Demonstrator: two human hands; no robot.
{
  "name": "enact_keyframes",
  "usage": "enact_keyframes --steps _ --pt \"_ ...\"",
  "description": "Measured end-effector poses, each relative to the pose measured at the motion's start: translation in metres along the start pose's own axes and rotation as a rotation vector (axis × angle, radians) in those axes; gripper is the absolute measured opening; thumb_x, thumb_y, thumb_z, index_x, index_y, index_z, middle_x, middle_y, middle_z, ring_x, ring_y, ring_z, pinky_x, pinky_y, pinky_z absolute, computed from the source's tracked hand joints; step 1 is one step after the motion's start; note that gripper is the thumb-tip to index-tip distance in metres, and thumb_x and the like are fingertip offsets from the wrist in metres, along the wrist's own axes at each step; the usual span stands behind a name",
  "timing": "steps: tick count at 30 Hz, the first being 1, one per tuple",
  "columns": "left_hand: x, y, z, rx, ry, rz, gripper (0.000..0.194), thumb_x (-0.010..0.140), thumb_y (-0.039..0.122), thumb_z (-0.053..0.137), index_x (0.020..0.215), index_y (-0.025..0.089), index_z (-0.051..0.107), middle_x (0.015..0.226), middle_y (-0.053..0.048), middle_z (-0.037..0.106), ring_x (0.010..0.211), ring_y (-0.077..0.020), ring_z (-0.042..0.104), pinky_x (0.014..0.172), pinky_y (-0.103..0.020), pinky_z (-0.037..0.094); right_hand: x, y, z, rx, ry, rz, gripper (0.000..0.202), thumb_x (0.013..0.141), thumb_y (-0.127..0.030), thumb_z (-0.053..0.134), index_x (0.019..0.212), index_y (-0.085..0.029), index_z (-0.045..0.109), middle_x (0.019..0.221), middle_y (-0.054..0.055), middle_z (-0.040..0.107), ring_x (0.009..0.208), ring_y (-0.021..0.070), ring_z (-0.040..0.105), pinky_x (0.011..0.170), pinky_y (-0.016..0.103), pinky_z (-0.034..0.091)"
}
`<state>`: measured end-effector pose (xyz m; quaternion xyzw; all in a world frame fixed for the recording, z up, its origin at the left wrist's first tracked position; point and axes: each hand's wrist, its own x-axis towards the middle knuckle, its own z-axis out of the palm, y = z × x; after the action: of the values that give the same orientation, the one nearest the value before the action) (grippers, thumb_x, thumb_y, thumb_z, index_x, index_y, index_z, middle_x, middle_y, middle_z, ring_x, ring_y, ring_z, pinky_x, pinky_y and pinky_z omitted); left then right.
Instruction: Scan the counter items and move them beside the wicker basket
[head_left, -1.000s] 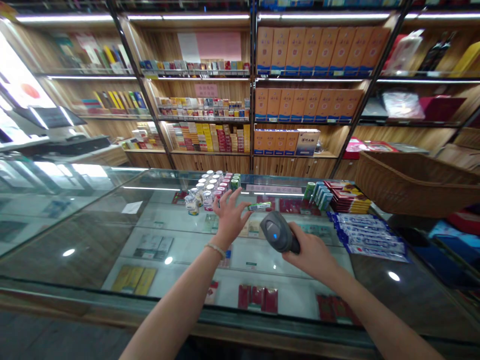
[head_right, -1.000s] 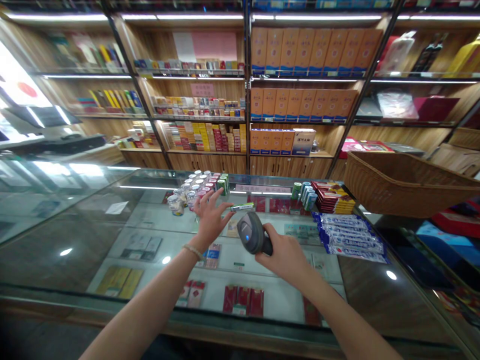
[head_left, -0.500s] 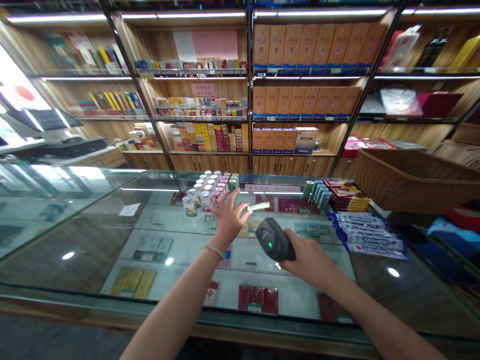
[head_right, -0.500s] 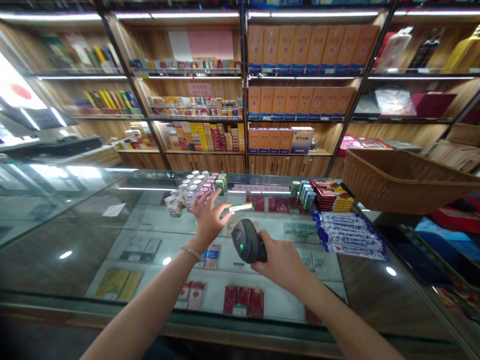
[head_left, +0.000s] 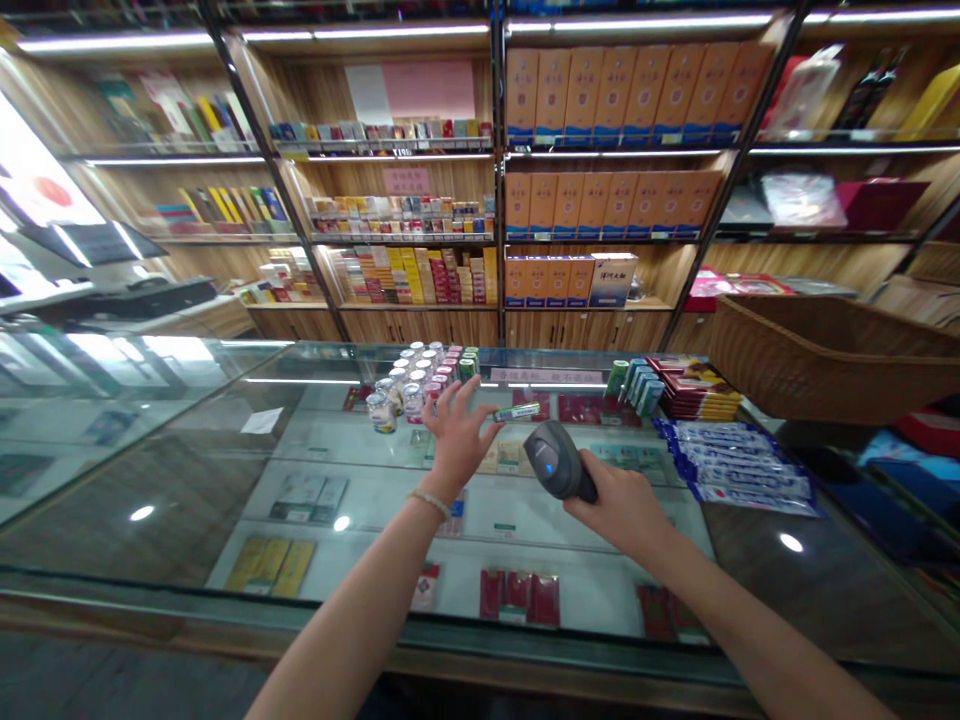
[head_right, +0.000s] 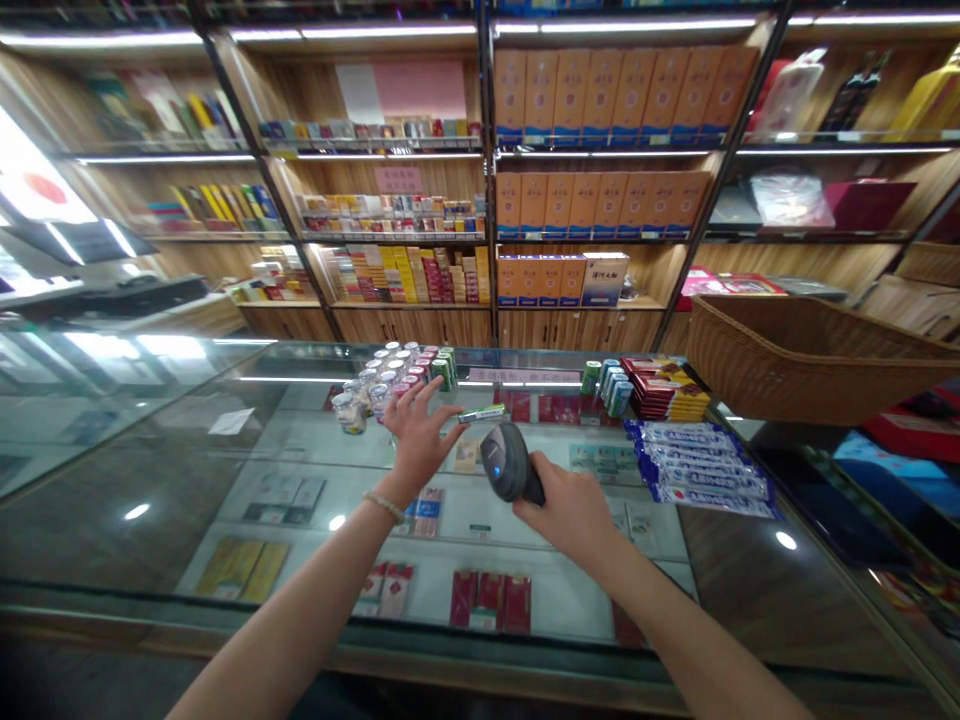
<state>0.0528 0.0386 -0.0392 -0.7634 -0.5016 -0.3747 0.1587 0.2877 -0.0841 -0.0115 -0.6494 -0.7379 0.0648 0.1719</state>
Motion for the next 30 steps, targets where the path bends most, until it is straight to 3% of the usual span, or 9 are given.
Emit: enact_keyframes --steps 2,4,6,8,13,21,27,30 --pt "0.0 0.0 0.0 -0.005 0.002 -0.004 0.014 0.086 0.041 0.075 0.098 0.033 0.077 0.155 -0.004 0.054 0.142 -0.0357 0.039 0.119 -0.063 0.014 0.002 0.005 0.003 0.008 0.041 -0.029 0.027 0.082 -0.028 0.062 0.108 -0.021 0.064 0.099 0.009 0.079 0.091 0.0282 0.074 0.075 0.033 0.048" --pt "0.0 0.0 0.0 -0.01 -0.003 -0.003 0.015 0.087 0.041 0.074 0.099 0.032 0.077 0.155 -0.005 0.053 0.143 -0.036 0.039 0.12 -0.064 0.013 0.004 0.01 0.008 -0.003 0.105 -0.11 0.031 0.08 -0.026 0.064 0.11 -0.02 0.065 0.122 0.013 0.074 0.116 0.0311 0.068 0.095 0.042 0.05" --pt "0.0 0.001 -0.001 -0.015 -0.007 -0.001 0.016 0.087 0.042 0.074 0.1 0.032 0.077 0.155 -0.005 0.052 0.143 -0.0362 0.038 0.121 -0.063 0.012 0.005 0.012 0.012 -0.053 0.163 -0.198 0.031 0.078 -0.024 0.066 0.109 -0.018 0.065 0.147 0.017 0.059 0.141 0.0361 0.05 0.113 0.054 0.04" --pt "0.0 0.002 -0.001 -0.017 -0.005 -0.004 0.016 0.087 0.042 0.074 0.1 0.033 0.077 0.155 -0.005 0.053 0.143 -0.0362 0.038 0.121 -0.063 0.011 0.005 0.013 0.017 -0.116 0.186 -0.247 0.027 0.078 -0.025 0.068 0.104 -0.017 0.066 0.16 0.018 0.045 0.151 0.0411 0.034 0.12 0.063 0.03" --pt "0.001 0.001 -0.001 -0.004 -0.002 -0.002 0.016 0.088 0.042 0.074 0.1 0.033 0.078 0.154 -0.005 0.054 0.142 -0.0359 0.04 0.119 -0.063 0.015 0.003 0.011 0.024 -0.192 0.142 -0.276 0.027 0.078 -0.029 0.074 0.1 -0.015 0.067 0.168 0.021 0.029 0.155 0.0466 0.02 0.12 0.071 0.024" --pt "0.001 0.002 -0.002 -0.023 0.009 0.005 0.017 0.086 0.042 0.075 0.101 0.033 0.078 0.154 -0.006 0.054 0.142 -0.0359 0.04 0.12 -0.063 0.013 0.001 0.009 0.031 -0.153 0.021 -0.27 0.033 0.084 -0.036 0.071 0.11 -0.016 0.066 0.169 0.02 0.027 0.158 0.0436 0.01 0.12 0.076 0.012" --pt "0.002 0.003 -0.006 -0.041 0.027 0.018 0.016 0.087 0.04 0.075 0.1 0.033 0.077 0.155 -0.006 0.053 0.142 -0.0358 0.04 0.119 -0.063 0.014 0.008 0.015 0.003 -0.023 -0.2 -0.237 0.059 0.083 -0.06 0.071 0.125 -0.018 0.064 0.17 0.021 0.021 0.159 0.0415 0.008 0.121 0.074 0.009" --pt "0.003 0.004 -0.007 -0.06 0.039 0.02 0.015 0.087 0.041 0.074 0.099 0.033 0.078 0.155 -0.005 0.053 0.142 -0.0354 0.04 0.12 -0.062 0.013 0.028 0.02 -0.017 0.004 -0.065 -0.159 0.063 0.087 -0.064 0.065 0.135 -0.023 0.061 0.169 0.017 0.027 0.159 0.0382 0.011 0.123 0.07 0.011"
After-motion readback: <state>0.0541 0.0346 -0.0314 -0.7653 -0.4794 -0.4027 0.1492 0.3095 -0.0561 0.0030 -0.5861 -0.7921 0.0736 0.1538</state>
